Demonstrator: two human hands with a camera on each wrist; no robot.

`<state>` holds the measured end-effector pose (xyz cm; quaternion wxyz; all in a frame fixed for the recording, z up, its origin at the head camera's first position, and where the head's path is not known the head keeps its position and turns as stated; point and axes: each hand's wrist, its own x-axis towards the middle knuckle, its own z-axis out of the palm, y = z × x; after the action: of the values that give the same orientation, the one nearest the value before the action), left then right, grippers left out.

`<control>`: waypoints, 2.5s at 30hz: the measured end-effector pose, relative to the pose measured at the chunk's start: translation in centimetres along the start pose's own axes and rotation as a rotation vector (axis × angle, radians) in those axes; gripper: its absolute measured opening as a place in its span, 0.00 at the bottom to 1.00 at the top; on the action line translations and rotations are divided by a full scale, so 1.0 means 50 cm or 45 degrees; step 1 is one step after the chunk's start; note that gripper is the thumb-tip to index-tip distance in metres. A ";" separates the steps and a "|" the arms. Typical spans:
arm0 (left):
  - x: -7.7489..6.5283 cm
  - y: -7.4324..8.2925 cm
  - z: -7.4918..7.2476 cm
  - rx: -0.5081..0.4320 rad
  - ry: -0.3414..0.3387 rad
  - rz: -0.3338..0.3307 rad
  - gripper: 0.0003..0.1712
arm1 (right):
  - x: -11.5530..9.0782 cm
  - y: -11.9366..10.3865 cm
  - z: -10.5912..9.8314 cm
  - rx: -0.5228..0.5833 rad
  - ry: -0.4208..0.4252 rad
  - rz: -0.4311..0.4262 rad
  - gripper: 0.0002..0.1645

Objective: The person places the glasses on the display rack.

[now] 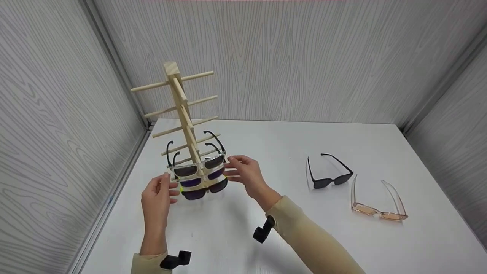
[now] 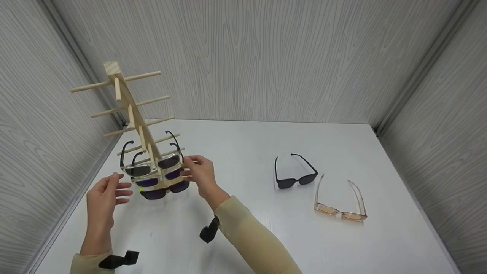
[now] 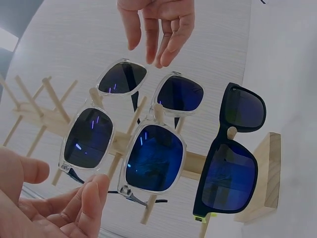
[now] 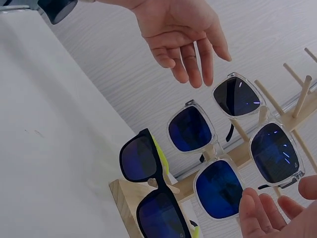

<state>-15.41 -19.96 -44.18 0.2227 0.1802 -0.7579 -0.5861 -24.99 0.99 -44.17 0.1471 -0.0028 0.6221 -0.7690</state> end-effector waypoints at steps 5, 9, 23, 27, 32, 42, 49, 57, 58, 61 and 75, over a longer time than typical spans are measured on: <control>-0.006 -0.008 0.005 -0.005 -0.002 -0.013 0.27 | -0.010 0.013 -0.011 0.006 -0.002 0.022 0.20; -0.017 -0.017 0.010 -0.026 -0.033 -0.013 0.27 | -0.018 0.022 -0.024 0.020 0.003 0.039 0.18; -0.055 -0.082 0.050 -0.111 -0.154 -0.085 0.23 | -0.046 0.053 -0.066 0.032 0.017 0.078 0.19; -0.057 -0.125 0.074 -0.179 -0.191 -0.060 0.22 | -0.054 0.061 -0.076 0.042 0.025 0.079 0.20; -0.077 -0.099 0.083 -0.138 -0.239 -0.155 0.24 | -0.063 0.076 -0.089 0.042 0.033 0.089 0.22; -0.099 -0.100 0.105 -0.077 -0.357 -0.305 0.28 | -0.075 0.109 -0.129 0.038 0.051 0.086 0.20; -0.109 -0.113 0.123 -0.060 -0.405 -0.315 0.30 | -0.088 0.126 -0.162 0.025 0.058 0.086 0.24; -0.121 -0.120 0.131 -0.028 -0.416 -0.346 0.30 | -0.102 0.145 -0.198 0.017 0.087 0.130 0.27; -0.122 -0.121 0.132 -0.029 -0.421 -0.346 0.30 | -0.104 0.147 -0.203 0.019 0.087 0.127 0.27; -0.123 -0.125 0.134 -0.039 -0.438 -0.358 0.30 | -0.111 0.152 -0.219 0.023 0.105 0.133 0.26; -0.133 -0.135 0.147 -0.003 -0.501 -0.394 0.30 | -0.127 0.165 -0.267 0.028 0.230 0.182 0.24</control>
<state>-13.83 -12.14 -53.16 -0.0213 0.1763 -0.7495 -0.6378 -19.60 13.73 -53.95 0.1450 0.1123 0.6231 -0.7604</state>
